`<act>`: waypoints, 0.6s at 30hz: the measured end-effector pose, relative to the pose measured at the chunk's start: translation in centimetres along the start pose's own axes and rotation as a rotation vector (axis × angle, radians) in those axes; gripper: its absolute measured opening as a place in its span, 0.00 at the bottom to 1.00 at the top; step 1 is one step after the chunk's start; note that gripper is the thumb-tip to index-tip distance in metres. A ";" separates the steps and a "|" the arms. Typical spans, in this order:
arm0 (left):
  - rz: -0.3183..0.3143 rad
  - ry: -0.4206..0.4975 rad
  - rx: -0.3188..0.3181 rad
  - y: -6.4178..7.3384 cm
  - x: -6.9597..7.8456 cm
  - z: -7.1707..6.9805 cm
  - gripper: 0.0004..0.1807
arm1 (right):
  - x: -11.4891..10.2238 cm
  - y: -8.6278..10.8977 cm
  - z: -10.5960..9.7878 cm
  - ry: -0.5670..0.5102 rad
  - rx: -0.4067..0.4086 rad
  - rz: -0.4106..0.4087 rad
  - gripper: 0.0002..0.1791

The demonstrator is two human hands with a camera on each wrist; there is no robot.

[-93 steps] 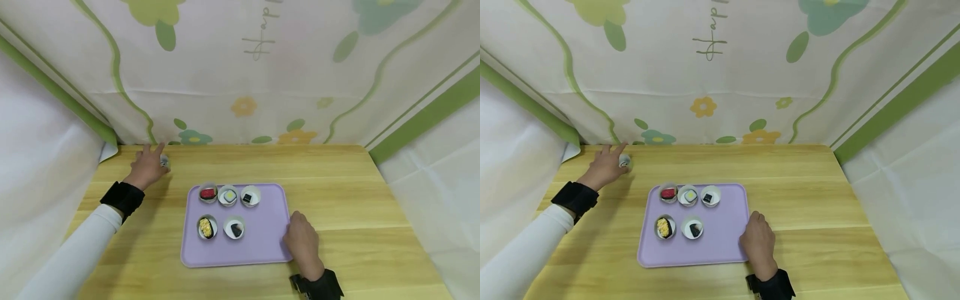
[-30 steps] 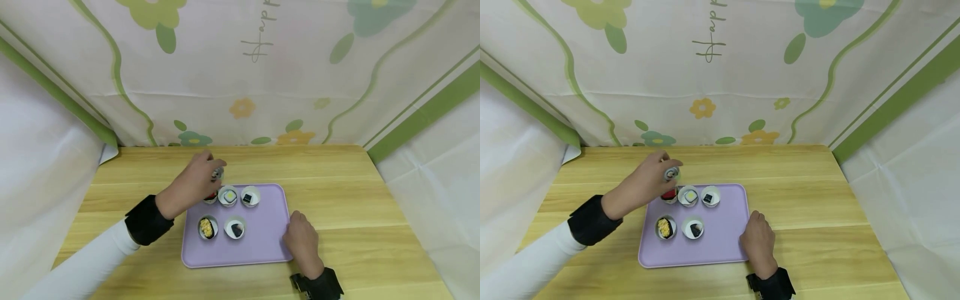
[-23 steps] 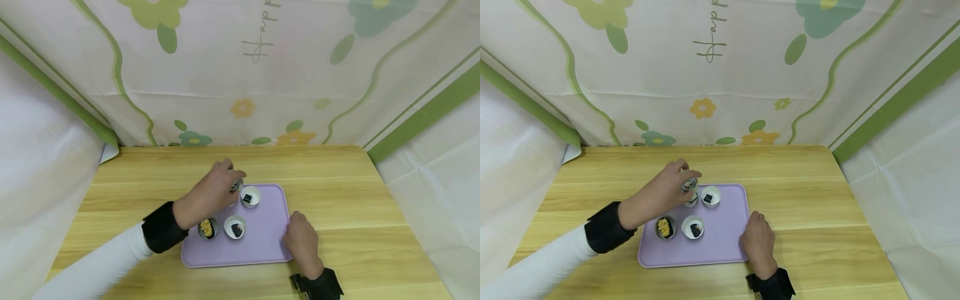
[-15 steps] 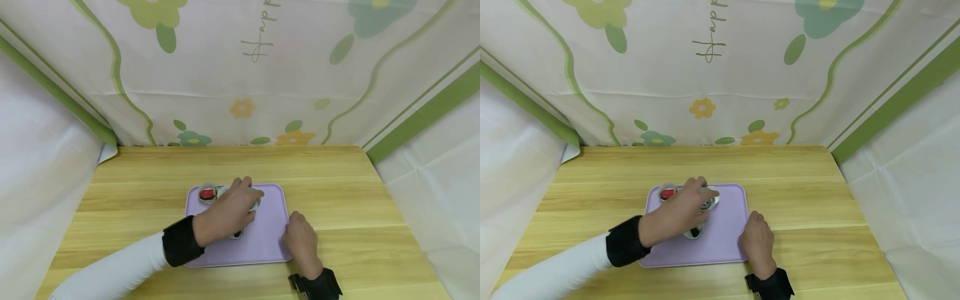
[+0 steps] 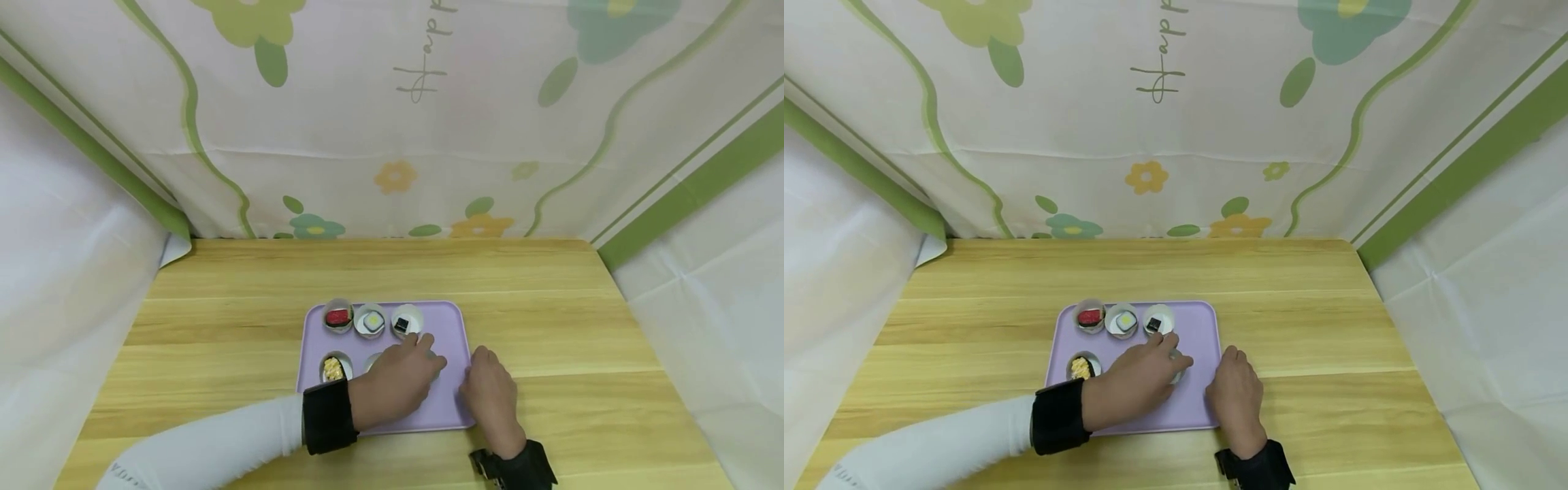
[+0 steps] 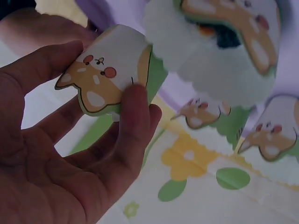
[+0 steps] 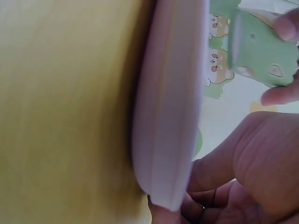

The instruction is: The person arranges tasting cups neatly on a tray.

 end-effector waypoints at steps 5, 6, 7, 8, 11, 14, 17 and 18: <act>0.007 -0.097 0.039 -0.1 0.3 1.0 0.07 | 0.0 -0.1 0.2 0.006 -0.006 0.010 0.07; 0.009 -0.113 0.038 -0.1 0.3 1.2 0.07 | 0.0 -0.1 0.2 0.005 -0.007 0.009 0.07; 0.011 -0.128 0.034 -0.1 0.2 1.3 0.07 | -0.1 -0.1 0.2 0.005 -0.010 0.011 0.07; 0.012 -0.136 0.029 -0.1 0.2 1.4 0.07 | -0.1 -0.1 0.3 0.005 -0.013 0.009 0.08; 0.017 -0.152 0.015 -0.2 0.1 1.7 0.06 | -0.1 -0.2 0.3 0.004 -0.016 0.004 0.08; 0.025 -0.165 0.011 -0.3 0.1 2.0 0.04 | -0.1 -0.2 0.3 0.005 -0.007 -0.002 0.08; 0.034 -0.186 -0.002 -0.4 0.1 2.4 0.04 | -0.1 -0.1 0.3 0.008 0.007 -0.004 0.08; 0.035 -0.191 -0.010 -0.4 0.2 2.5 0.03 | -0.1 -0.1 0.4 0.007 0.013 -0.007 0.08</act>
Point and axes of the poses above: each hand's wrist, its own y-axis away from the middle knuckle, its own z-axis out of the palm, x = y × z, the point moved 4 cm from there along -y, towards the middle knuckle, and after that the axes turned 9 degrees about -y, right-handed, at the moved point
